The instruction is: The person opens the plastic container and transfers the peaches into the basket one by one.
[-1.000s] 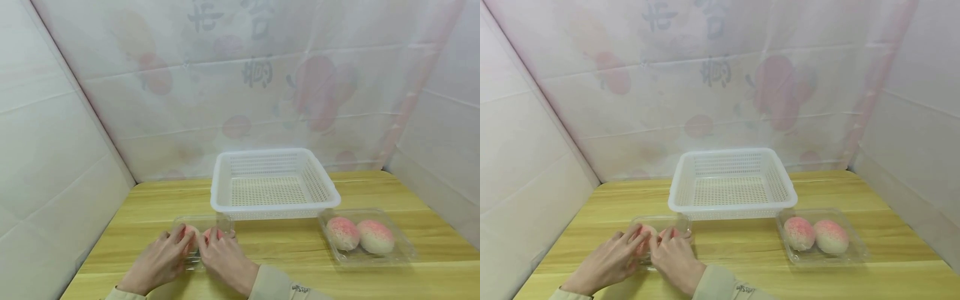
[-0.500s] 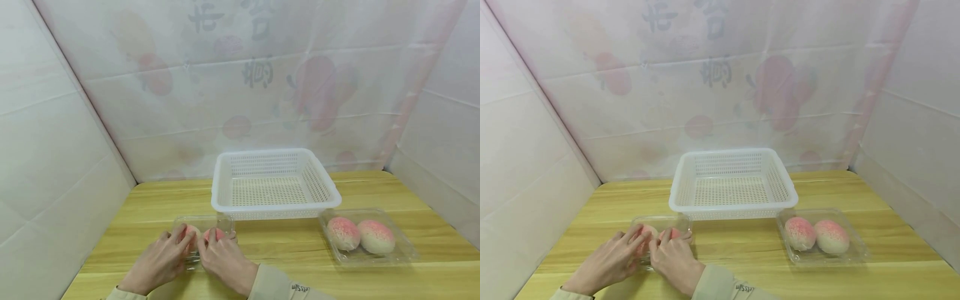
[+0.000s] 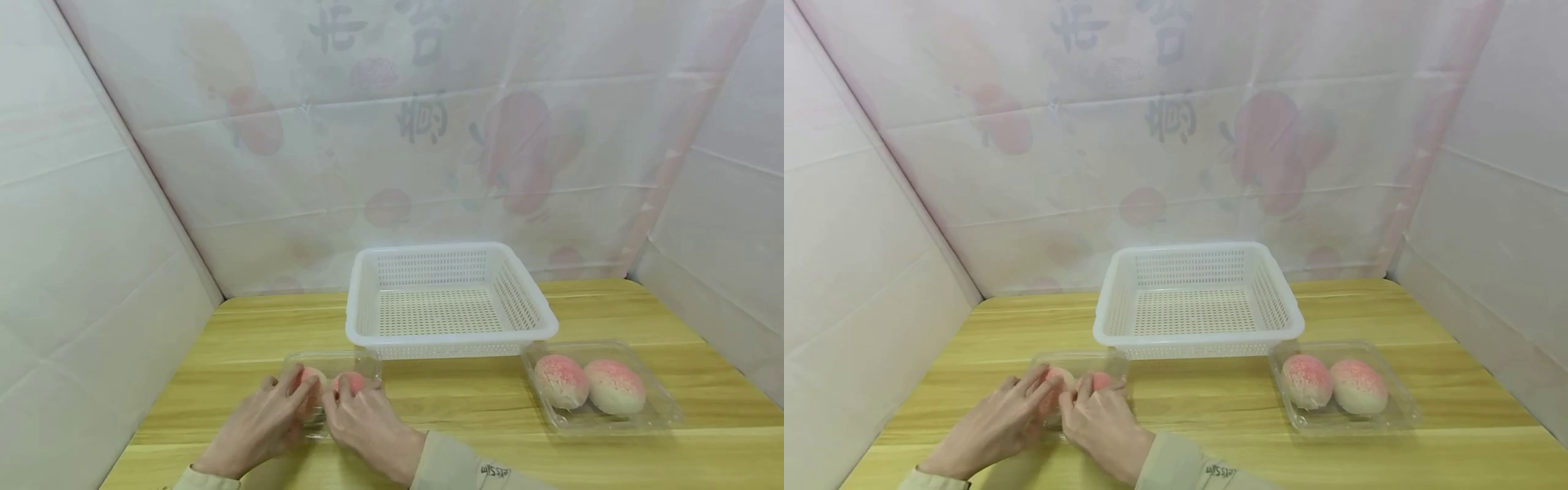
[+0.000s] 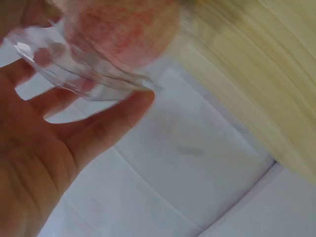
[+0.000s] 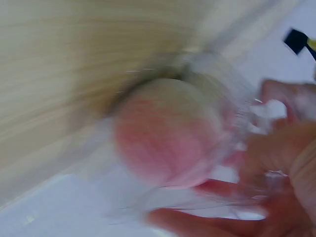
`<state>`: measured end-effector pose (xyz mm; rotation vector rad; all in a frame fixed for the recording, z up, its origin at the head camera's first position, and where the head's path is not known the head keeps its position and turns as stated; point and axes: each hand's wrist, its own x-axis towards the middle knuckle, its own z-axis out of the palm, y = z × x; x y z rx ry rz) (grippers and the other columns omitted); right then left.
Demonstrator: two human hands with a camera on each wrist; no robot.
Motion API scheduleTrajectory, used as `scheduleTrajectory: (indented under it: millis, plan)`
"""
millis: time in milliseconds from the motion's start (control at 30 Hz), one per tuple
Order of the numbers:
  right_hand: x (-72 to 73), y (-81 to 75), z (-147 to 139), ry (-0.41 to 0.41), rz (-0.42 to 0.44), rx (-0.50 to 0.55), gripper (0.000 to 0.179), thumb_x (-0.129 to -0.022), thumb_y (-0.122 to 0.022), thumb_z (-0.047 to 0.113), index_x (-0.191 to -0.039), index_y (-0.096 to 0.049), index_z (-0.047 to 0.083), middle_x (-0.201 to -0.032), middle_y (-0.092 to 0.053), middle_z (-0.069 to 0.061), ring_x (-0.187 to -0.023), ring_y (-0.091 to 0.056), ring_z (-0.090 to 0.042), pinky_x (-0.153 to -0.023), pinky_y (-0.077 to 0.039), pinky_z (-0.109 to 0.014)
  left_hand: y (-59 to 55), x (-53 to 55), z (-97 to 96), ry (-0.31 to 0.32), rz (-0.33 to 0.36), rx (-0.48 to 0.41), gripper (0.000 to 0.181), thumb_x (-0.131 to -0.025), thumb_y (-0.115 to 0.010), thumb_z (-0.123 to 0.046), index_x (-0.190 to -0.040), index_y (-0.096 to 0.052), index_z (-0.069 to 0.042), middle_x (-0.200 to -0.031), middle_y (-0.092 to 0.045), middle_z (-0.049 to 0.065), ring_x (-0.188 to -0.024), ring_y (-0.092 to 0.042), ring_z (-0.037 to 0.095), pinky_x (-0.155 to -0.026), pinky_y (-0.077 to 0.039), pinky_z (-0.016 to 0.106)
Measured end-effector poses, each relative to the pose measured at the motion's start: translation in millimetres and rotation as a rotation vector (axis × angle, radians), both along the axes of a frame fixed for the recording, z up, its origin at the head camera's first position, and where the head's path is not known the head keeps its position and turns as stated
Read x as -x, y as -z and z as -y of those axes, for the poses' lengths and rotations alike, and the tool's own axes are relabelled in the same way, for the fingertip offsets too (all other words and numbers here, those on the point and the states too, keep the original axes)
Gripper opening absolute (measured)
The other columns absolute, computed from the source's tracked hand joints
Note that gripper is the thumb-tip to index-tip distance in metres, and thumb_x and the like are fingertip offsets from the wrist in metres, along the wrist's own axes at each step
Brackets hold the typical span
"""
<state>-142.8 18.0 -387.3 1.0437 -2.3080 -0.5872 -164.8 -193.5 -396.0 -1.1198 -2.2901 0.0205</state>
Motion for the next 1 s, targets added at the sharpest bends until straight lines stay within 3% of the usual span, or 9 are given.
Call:
scheduleTrajectory:
  millis: [167,333,500,633,1000]
  plan:
    - [1.4,2.7,-4,-0.043,-0.067,0.009,0.040,-0.085,-0.079,0.019,-0.119,-0.064,0.005,-0.103,-0.068,-0.005,-0.070,-0.065,-0.007,-0.064,-0.061,-0.029,-1.2,-3.2,3.4,-0.010,0.001,-0.017,0.053,-0.065,-0.076,-0.006,-0.113,-0.054,-0.008,-0.105,-0.048,0.008,-0.055,-0.043,0.016,-0.048,-0.041,0.024]
    - [2.4,0.5,-9,0.034,-0.081,0.002,0.038,-0.087,-0.077,0.017,-0.122,-0.066,0.006,-0.108,-0.068,-0.004,-0.087,-0.066,-0.010,-0.066,-0.059,-0.020,-1.0,-3.7,-0.1,-0.020,0.007,-0.015,0.051,-0.070,-0.079,-0.011,-0.116,-0.058,-0.007,-0.108,-0.051,0.010,-0.056,-0.047,0.018,-0.047,-0.044,0.026]
    - [-1.1,-1.3,-13,0.089,0.015,0.045,0.039,-0.090,-0.078,0.019,-0.125,-0.068,0.007,-0.122,-0.070,-0.011,-0.084,-0.074,-0.019,-0.057,-0.055,-0.015,-0.1,-3.2,-1.6,-0.037,0.016,-0.023,0.050,-0.070,-0.079,-0.011,-0.116,-0.058,-0.008,-0.107,-0.051,0.009,-0.056,-0.050,0.021,-0.045,-0.045,0.027]
    - [-0.9,-0.7,-14,0.099,0.040,0.071,0.043,-0.086,-0.081,0.019,-0.126,-0.069,0.008,-0.124,-0.069,-0.010,-0.081,-0.073,-0.019,-0.052,-0.053,-0.014,-1.2,-3.7,-0.4,-0.047,0.038,-0.022,0.056,-0.069,-0.081,-0.012,-0.119,-0.057,-0.009,-0.111,-0.051,0.008,-0.059,-0.055,0.023,-0.047,-0.050,0.029]
    - [2.3,0.9,-17,0.056,0.000,0.117,0.042,-0.080,-0.083,0.015,-0.120,-0.071,0.005,-0.115,-0.072,-0.014,-0.065,-0.064,-0.012,-0.044,-0.046,-0.013,-1.6,-3.9,2.9,-0.026,0.035,-0.024,0.058,-0.069,-0.084,-0.015,-0.120,-0.058,-0.006,-0.115,-0.053,0.010,-0.063,-0.057,0.025,-0.059,-0.056,0.035]
